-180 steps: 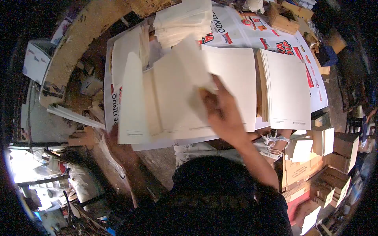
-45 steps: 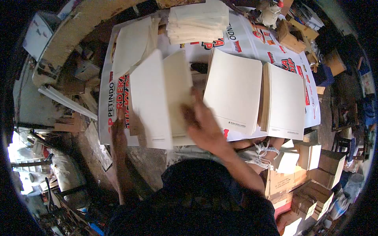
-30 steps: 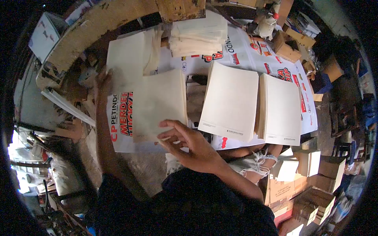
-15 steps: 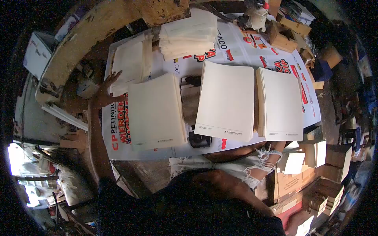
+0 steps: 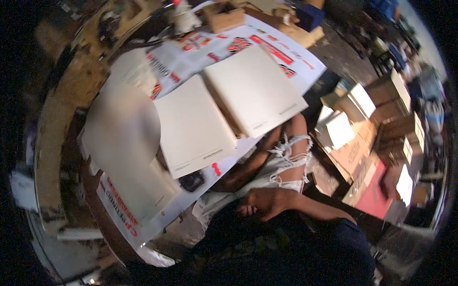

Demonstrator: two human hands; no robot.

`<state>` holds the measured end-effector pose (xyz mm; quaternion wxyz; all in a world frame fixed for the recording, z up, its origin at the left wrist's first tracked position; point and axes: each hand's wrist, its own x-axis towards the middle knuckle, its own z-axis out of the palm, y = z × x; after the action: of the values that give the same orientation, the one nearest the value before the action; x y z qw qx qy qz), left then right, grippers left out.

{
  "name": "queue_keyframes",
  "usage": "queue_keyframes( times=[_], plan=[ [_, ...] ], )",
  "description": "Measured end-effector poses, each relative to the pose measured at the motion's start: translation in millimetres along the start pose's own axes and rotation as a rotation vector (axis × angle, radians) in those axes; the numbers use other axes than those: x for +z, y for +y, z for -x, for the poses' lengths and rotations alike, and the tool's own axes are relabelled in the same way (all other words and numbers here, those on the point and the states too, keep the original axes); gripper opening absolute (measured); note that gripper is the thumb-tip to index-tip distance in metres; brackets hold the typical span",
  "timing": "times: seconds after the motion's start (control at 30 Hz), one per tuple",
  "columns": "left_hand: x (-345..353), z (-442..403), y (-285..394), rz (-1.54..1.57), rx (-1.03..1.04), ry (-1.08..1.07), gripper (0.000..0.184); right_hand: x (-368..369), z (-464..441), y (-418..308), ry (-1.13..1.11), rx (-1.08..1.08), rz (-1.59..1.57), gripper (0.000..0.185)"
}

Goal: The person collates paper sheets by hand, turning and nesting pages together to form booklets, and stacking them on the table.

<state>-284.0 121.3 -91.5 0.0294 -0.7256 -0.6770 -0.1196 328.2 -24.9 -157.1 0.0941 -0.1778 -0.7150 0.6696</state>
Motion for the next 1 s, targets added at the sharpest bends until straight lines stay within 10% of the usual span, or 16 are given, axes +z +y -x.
queue_keyframes(
  times=[0.1,0.23,0.33,0.6,0.87,1.0],
  plan=[
    [-22,2,117,-0.089,-0.232,0.27,0.049,-38,9,-71,0.347,-0.061,0.136,0.021],
    [-38,26,306,0.141,0.1,0.267,0.031,-87,30,-96,1.077,0.205,0.541,0.03],
    [-7,40,382,0.343,0.3,-0.022,0.053,-141,30,-72,1.491,0.248,0.909,0.051],
    [11,29,417,0.429,0.236,-0.263,0.037,-154,36,-27,1.444,0.481,1.427,0.045],
    [-16,70,377,1.284,-0.327,0.041,0.014,-168,49,-71,1.416,0.184,0.245,0.024],
    [-37,96,324,0.942,-0.049,-0.03,0.038,-158,39,-71,1.486,0.103,0.152,0.038]
  ],
)
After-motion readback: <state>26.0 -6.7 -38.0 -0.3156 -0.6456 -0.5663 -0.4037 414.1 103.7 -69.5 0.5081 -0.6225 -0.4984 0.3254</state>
